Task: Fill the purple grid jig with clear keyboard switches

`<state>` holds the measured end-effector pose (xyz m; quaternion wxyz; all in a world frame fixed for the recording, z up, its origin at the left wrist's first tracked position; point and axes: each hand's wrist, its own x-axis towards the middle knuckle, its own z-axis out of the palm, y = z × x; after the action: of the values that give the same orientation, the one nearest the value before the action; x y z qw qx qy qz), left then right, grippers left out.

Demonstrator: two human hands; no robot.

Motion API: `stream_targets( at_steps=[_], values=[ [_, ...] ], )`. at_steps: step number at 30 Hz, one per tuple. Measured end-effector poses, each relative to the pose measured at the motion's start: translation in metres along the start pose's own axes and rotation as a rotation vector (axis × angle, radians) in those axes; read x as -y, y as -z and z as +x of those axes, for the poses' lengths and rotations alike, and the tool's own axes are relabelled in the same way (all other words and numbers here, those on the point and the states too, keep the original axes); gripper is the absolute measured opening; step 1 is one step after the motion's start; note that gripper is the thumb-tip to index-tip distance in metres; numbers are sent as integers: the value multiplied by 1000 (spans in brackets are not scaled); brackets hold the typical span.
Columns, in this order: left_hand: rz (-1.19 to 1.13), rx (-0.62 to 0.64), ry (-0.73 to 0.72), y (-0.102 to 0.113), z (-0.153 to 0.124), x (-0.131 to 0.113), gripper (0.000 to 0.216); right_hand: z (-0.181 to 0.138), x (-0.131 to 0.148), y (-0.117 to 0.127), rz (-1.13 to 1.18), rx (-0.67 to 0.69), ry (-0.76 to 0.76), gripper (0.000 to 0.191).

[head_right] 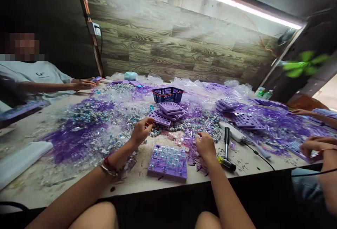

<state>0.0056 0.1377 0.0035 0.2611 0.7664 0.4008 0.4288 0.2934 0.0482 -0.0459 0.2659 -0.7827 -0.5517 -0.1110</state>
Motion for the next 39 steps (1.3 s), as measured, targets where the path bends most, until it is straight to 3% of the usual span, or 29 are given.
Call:
stream_targets(
  at_steps=[3, 6, 9, 11, 17, 39],
  values=[
    [18, 174, -1, 3, 2, 4, 25, -5, 4, 7, 40, -5, 38, 26],
    [-6, 439, -20, 11, 1, -2, 14, -10, 17, 17, 100, -12, 104, 24],
    [-55, 785, -153, 18, -1, -9, 11, -14, 34, 31, 224, -43, 199, 23],
    [-31, 927, -275, 19, -2, -12, 13, -16, 44, 40, 298, -70, 233, 24],
    [128, 874, -410, 14, -7, -13, 16, -19, 47, 51, 353, -111, 212, 23],
    [69, 931, -336, 12, -5, -11, 10, -23, 29, 53, 393, -153, 164, 25]
  ],
)
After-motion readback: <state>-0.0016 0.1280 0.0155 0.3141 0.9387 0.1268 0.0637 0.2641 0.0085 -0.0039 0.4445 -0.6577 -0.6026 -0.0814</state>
